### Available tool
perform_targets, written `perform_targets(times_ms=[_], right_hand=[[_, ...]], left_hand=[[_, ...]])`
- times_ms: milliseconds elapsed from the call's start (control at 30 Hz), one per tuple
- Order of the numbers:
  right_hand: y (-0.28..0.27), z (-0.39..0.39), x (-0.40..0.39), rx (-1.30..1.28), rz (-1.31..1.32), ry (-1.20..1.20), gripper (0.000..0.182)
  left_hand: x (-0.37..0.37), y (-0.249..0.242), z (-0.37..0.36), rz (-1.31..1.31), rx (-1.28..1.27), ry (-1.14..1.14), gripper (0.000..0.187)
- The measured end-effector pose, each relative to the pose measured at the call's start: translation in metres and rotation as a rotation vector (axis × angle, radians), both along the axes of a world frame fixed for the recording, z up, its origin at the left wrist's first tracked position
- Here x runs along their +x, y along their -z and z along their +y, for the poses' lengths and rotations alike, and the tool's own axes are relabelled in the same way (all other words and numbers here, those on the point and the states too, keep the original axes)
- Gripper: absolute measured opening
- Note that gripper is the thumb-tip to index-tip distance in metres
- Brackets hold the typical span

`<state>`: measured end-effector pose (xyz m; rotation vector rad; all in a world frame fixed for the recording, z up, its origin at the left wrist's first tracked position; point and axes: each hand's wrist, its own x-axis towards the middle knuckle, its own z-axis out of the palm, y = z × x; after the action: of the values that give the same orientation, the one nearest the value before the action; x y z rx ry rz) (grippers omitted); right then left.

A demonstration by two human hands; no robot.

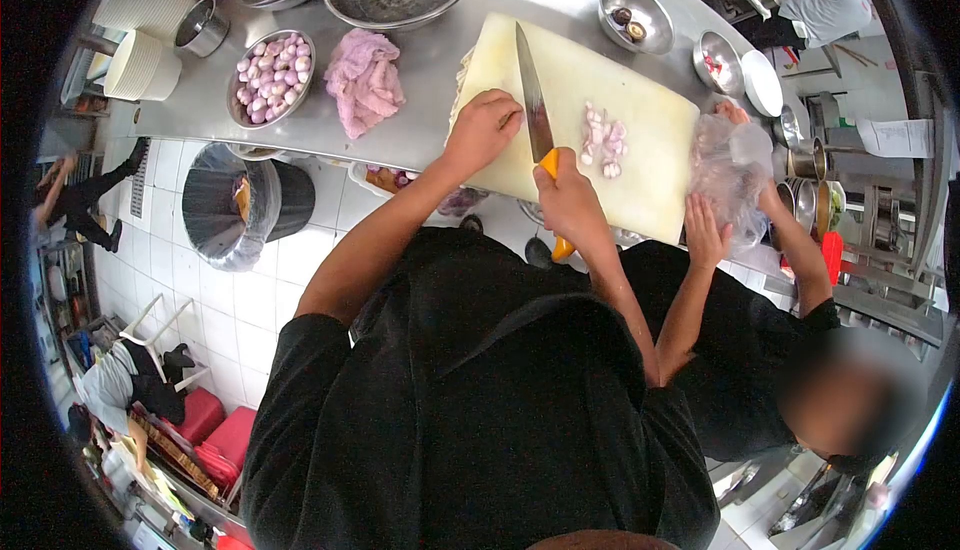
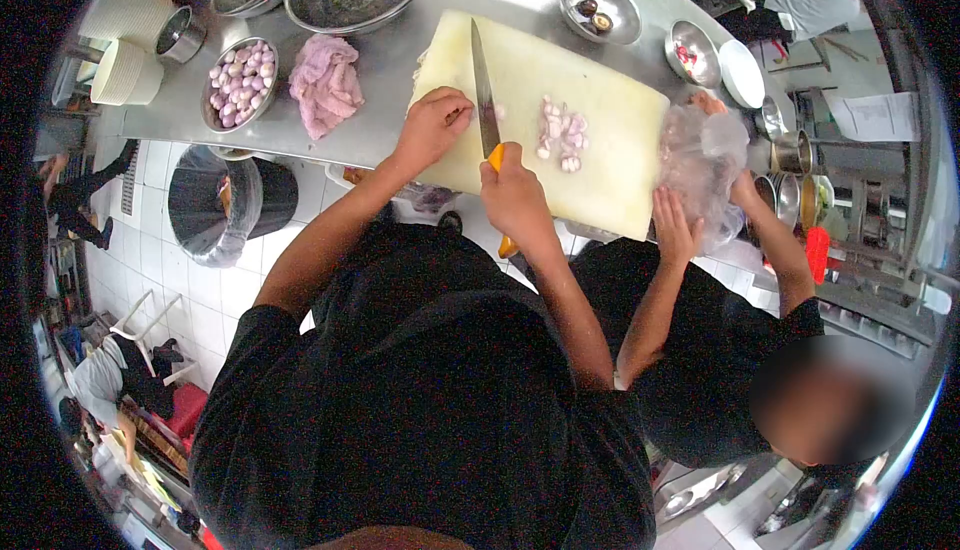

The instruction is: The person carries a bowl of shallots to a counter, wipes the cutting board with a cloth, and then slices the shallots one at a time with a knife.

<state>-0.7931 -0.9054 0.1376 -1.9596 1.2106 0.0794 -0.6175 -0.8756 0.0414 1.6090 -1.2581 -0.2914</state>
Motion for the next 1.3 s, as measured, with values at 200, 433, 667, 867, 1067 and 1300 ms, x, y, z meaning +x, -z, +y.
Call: perform_targets(times_ms=[200,433,667,867,1067,1300], right_hand=[[-0.001,0.004,0.005,0.018,0.001,0.009,0.034],[0.041,-0.012,0.033,-0.214,-0.119,-0.036,0.032],[0.009,-0.017,0.017,-0.024,-0.035,-0.024,0.032],[0.053,-0.02,0.036,-0.151,-0.077,-0.019,0.032],[0.017,-0.014,0.028,-0.087,-0.023,-0.058,0.031],[0.023,-0.024,0.033,-0.027,-0.041,-0.02,0.033]], left_hand=[[-0.003,-0.005,0.003,0.095,0.018,-0.018,0.01],[-0.004,-0.002,0.002,0.052,0.01,-0.034,0.011],[0.0,0.005,0.001,-0.014,-0.051,-0.032,0.009],[0.001,-0.002,0.003,-0.016,-0.04,-0.023,0.009],[-0.001,-0.006,0.004,0.018,0.004,-0.033,0.008],[0.0,-0.006,0.003,0.035,0.002,-0.019,0.008]])
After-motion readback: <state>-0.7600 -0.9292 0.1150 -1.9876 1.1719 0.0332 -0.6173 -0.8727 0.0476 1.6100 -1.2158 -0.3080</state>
